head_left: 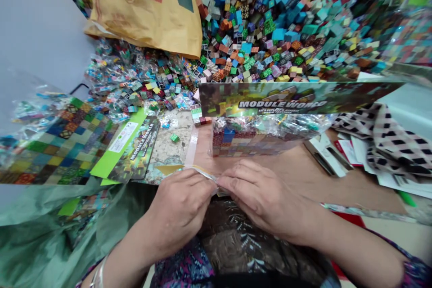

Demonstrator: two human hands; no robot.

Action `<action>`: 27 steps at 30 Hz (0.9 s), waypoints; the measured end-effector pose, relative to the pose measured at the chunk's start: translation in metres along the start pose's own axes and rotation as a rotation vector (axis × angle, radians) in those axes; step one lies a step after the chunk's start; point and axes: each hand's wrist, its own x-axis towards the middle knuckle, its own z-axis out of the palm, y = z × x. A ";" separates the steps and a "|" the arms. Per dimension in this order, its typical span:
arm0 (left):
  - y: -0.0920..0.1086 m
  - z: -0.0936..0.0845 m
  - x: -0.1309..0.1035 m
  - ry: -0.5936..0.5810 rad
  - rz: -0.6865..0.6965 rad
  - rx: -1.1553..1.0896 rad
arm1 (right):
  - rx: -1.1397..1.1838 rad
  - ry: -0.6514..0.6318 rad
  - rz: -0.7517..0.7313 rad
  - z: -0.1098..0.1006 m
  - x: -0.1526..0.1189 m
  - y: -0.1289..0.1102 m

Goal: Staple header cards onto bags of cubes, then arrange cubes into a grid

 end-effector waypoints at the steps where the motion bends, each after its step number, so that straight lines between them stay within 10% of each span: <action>1: 0.000 0.000 0.000 0.003 0.007 0.001 | 0.028 -0.003 0.005 0.000 0.000 0.001; 21: -0.003 -0.001 -0.003 0.039 -0.038 0.003 | -0.170 0.221 0.091 0.007 -0.001 0.004; 27: -0.051 -0.006 -0.017 0.098 -0.499 0.000 | -0.265 0.313 0.202 -0.016 -0.011 0.008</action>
